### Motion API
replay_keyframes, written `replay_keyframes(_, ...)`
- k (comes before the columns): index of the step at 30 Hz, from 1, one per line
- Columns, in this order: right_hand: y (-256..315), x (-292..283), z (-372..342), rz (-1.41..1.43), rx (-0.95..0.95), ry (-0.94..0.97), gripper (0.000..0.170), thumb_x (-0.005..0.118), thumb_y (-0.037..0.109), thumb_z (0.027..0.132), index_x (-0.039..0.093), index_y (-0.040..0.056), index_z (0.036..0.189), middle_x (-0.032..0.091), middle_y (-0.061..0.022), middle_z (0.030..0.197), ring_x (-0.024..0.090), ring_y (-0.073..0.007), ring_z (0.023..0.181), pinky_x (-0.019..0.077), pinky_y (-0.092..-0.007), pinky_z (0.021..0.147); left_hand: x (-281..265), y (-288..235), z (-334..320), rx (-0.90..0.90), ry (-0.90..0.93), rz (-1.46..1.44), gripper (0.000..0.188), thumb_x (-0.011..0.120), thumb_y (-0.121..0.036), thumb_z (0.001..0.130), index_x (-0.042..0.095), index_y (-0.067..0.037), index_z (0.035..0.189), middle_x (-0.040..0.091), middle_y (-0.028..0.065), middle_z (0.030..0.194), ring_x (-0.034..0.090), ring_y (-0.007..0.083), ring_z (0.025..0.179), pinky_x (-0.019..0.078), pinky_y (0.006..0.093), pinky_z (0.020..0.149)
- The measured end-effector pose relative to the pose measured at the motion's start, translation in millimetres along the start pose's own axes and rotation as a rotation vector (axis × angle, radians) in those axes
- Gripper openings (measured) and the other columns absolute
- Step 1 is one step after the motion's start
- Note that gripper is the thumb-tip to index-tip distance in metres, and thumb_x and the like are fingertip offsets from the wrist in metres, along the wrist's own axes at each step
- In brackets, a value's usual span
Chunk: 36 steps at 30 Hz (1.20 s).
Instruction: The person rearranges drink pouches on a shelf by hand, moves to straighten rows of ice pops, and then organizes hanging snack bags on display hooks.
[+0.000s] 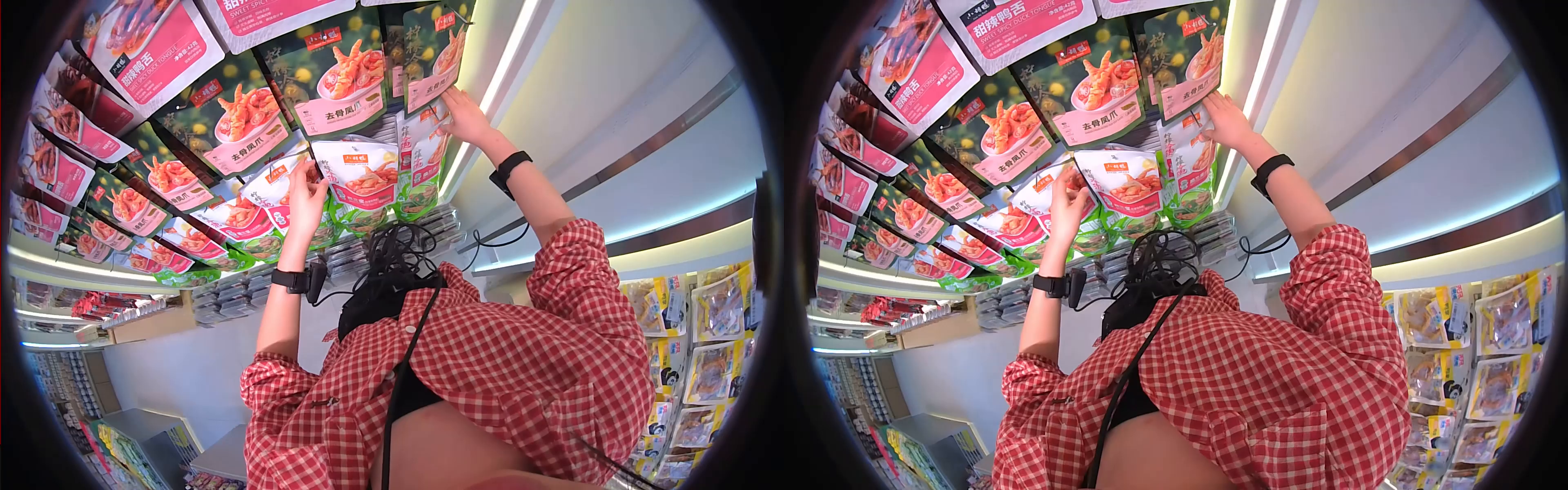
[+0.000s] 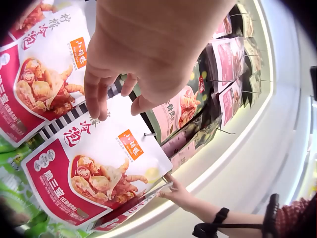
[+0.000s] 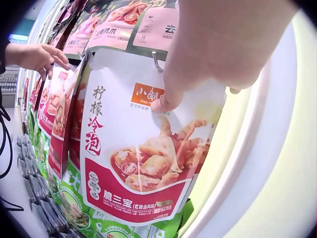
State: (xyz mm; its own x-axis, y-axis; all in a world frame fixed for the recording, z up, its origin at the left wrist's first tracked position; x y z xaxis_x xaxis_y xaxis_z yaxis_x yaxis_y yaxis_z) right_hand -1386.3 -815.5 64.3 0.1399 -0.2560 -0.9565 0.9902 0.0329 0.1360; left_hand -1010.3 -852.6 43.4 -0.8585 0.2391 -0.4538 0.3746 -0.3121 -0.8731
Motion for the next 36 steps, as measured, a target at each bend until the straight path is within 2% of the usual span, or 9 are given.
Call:
replay_keyframes(5, 1.4, 4.8, 8.5, 0.027, 0.003, 0.14, 0.087, 0.079, 0.04, 0.058, 0.039, 0.0026, 0.127, 0.04, -0.0157, 0.131, 0.032, -0.0306, 0.129, 0.02, -0.0536, 0.108, 5.2, 1.4, -26.0, 0.049, -0.041, 0.058, 0.041, 0.06, -0.003, 0.08, 0.047, -0.002, 0.119, 0.036, 0.0191, 0.133, 0.058, 0.0163, 0.076, 0.049, 0.0276, 0.071)
replay_keyframes(7, -3.2, 11.5, 6.4, 0.044, -0.029, 0.075, 0.089, 0.076, 0.05, 0.059, 0.04, 0.0039, 0.126, 0.041, -0.0145, 0.129, 0.033, -0.0298, 0.128, 0.0179, -0.0566, 0.107, 7.0, -5.4, -36.8, 0.026, -0.038, 0.07, 0.04, 0.059, -0.004, 0.081, 0.047, -0.002, 0.119, 0.036, 0.019, 0.133, 0.058, 0.017, 0.075, 0.049, 0.0281, 0.071)
replay_keyframes(12, -1.9, 8.7, 2.1, 0.069, 0.023, 0.025, 0.081, 0.069, 0.055, 0.065, 0.044, 0.0051, 0.124, 0.046, -0.0131, 0.123, 0.036, -0.0289, 0.125, 0.0197, -0.0553, 0.106, 23.4, -51.3, -36.9, 0.056, 0.038, 0.058, 0.034, 0.056, -0.006, 0.084, 0.049, -0.002, 0.117, 0.058, 0.012, 0.109, 0.057, 0.0162, 0.072, 0.0476, 0.0294, 0.065)
replay_keyframes(15, 5.0, 7.0, 2.2, 0.027, 0.086, 0.016, 0.071, 0.066, 0.051, 0.071, 0.047, 0.0066, 0.122, 0.05, -0.0129, 0.119, 0.043, -0.0285, 0.119, 0.0242, -0.0524, 0.103, 42.3, -96.4, -20.5, 0.098, 0.19, 0.031, 0.033, 0.055, -0.007, 0.085, 0.049, -0.001, 0.117, 0.061, 0.0117, 0.105, 0.059, 0.0173, 0.071, 0.048, 0.0292, 0.066)
replay_keyframes(20, 5.3, 10.5, 9.8, -0.019, 0.066, 0.002, 0.07, 0.066, 0.049, 0.072, 0.047, 0.0019, 0.121, 0.048, -0.0147, 0.126, 0.039, -0.0264, 0.125, 0.0195, -0.0528, 0.107, 83.1, -122.8, 9.8, 0.223, 0.367, 0.002, 0.031, 0.054, -0.01, 0.087, 0.049, -0.003, 0.117, 0.062, 0.0098, 0.101, 0.061, 0.0165, 0.073, 0.0491, 0.0291, 0.068)
replay_keyframes(23, 0.2, 15.6, 17.8, -0.056, -0.005, -0.013, 0.072, 0.066, 0.049, 0.071, 0.046, 0.0008, 0.122, 0.048, -0.0166, 0.126, 0.039, -0.0275, 0.125, 0.0193, -0.0523, 0.107, 94.2, -129.3, 14.5, 0.153, 0.469, 0.072, 0.03, 0.055, -0.01, 0.085, 0.052, 0.0, 0.113, 0.063, 0.0148, 0.101, 0.062, 0.0218, 0.075, 0.0493, 0.0318, 0.07)
replay_keyframes(29, -2.9, 20.3, 13.3, -0.036, -0.016, -0.004, 0.061, 0.07, 0.043, 0.069, 0.053, 0.0006, 0.109, 0.053, -0.0172, 0.114, 0.044, -0.0294, 0.119, 0.0214, -0.0508, 0.107, 93.2, -89.3, 3.0, 0.093, 0.479, -0.045, 0.027, 0.055, -0.01, 0.086, 0.054, 0.0, 0.111, 0.064, 0.0112, 0.098, 0.06, 0.0171, 0.078, 0.0477, 0.0296, 0.072)
replay_keyframes(30, -4.6, 23.5, 12.3, -0.003, -0.038, -0.091, 0.052, 0.07, 0.037, 0.069, 0.056, 0.001, 0.105, 0.055, -0.0161, 0.11, 0.045, -0.0287, 0.117, 0.0231, -0.0502, 0.107, 90.7, -84.7, -1.7, 0.075, 0.468, -0.048, 0.027, 0.055, -0.01, 0.086, 0.054, 0.0, 0.112, 0.064, 0.0113, 0.098, 0.061, 0.0169, 0.079, 0.0477, 0.0293, 0.072)
replay_keyframes(36, -4.3, 25.1, 8.1, -0.017, -0.05, -0.086, 0.046, 0.066, 0.027, 0.07, 0.055, 0.0015, 0.106, 0.056, -0.0144, 0.109, 0.049, -0.0272, 0.112, 0.0256, -0.0495, 0.105, 72.5, -56.7, -24.4, -0.023, 0.419, 0.012, 0.028, 0.056, -0.01, 0.086, 0.054, 0.0, 0.112, 0.063, 0.0084, 0.098, 0.059, 0.0153, 0.078, 0.0473, 0.0282, 0.072)
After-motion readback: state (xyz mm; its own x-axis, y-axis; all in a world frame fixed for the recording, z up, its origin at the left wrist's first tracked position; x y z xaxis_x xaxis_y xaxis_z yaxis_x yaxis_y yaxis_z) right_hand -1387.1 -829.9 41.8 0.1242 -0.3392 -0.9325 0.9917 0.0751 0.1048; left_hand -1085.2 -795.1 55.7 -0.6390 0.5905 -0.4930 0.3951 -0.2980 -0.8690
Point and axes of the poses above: each hand's wrist, its own z-axis towards the middle knuckle, its own x-axis out of the palm, y = z × x, the point moved 3 cm from there along z, towards the middle knuckle
